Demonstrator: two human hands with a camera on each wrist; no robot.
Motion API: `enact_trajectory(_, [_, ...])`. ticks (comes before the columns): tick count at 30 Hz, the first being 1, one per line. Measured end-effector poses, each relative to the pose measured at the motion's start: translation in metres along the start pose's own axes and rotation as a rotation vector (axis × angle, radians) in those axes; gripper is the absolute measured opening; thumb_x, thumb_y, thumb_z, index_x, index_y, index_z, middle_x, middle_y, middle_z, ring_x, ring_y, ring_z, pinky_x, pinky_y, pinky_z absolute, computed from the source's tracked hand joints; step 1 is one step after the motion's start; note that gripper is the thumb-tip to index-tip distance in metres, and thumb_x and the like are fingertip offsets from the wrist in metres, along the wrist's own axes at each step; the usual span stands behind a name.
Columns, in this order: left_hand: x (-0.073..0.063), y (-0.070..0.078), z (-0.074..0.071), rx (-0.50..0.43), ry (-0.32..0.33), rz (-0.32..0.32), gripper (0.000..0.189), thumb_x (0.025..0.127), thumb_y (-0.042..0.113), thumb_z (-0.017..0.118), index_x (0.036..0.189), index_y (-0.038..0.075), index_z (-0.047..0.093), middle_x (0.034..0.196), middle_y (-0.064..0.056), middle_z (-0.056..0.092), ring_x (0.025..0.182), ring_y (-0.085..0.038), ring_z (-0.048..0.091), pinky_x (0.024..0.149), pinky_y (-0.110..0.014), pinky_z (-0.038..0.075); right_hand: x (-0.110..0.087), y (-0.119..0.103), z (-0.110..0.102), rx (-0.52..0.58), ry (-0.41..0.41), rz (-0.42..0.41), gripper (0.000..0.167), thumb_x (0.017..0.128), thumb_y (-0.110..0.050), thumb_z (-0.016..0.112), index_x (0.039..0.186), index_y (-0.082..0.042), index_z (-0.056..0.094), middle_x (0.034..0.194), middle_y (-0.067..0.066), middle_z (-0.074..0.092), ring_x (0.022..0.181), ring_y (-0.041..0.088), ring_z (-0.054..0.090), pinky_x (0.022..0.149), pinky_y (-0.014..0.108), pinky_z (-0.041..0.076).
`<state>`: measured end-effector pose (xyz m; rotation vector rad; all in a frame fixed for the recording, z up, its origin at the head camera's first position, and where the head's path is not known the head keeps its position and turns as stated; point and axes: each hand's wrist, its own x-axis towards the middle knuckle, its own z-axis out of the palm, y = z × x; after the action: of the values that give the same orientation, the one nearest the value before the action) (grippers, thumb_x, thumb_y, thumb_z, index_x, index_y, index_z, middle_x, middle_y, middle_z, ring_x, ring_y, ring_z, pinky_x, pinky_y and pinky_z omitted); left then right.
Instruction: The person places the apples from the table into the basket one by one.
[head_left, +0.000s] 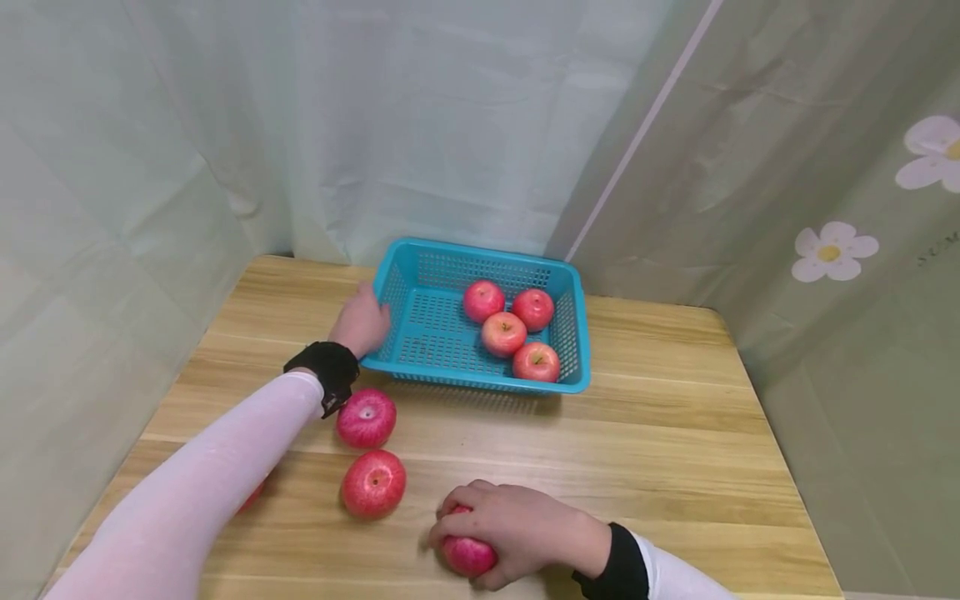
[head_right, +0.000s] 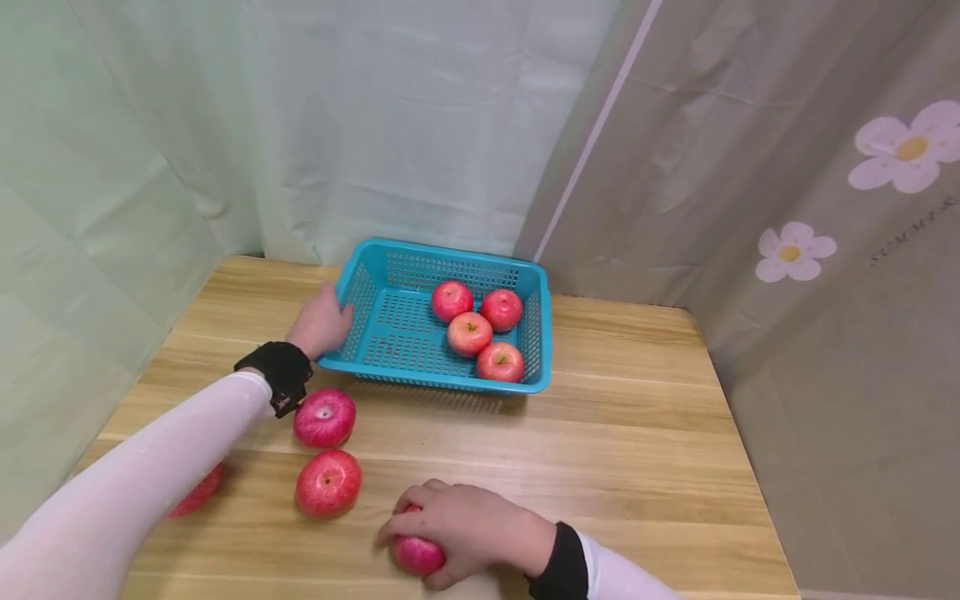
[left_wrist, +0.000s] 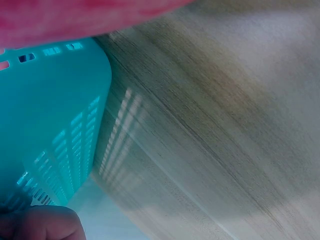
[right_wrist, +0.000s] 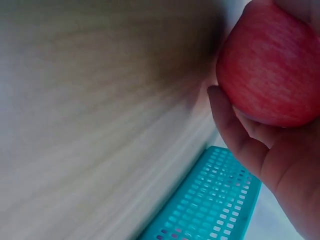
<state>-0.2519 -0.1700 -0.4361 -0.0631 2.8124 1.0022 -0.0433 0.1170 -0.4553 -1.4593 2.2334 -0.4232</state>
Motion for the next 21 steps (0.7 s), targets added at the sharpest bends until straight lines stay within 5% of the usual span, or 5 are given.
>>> enact_trajectory(10, [0.0, 0.001, 0.0, -0.006, 0.005, 0.005, 0.058, 0.114, 0.021, 0.041, 0.154, -0.017, 0.023, 0.126, -0.039, 0.056, 0.104, -0.045, 0.064, 0.086, -0.056, 0.055, -0.004, 0.0, -0.011, -0.062, 0.092, 0.003, 0.061, 0.081, -0.039, 0.094, 0.133, -0.036, 0.063, 0.134, -0.012, 0.057, 0.123, 0.004, 0.053, 0.098, 0.018, 0.045])
enact_trajectory(21, [0.0, -0.001, 0.0, -0.013, -0.002, 0.002, 0.059, 0.114, 0.021, 0.039, 0.156, -0.017, 0.02, 0.13, -0.039, 0.055, 0.107, -0.045, 0.063, 0.089, -0.057, 0.056, -0.008, 0.01, -0.043, -0.06, 0.198, 0.064, 0.068, 0.077, -0.037, 0.096, 0.136, -0.031, 0.062, 0.132, -0.008, 0.057, 0.119, 0.009, 0.054, 0.093, 0.024, 0.052])
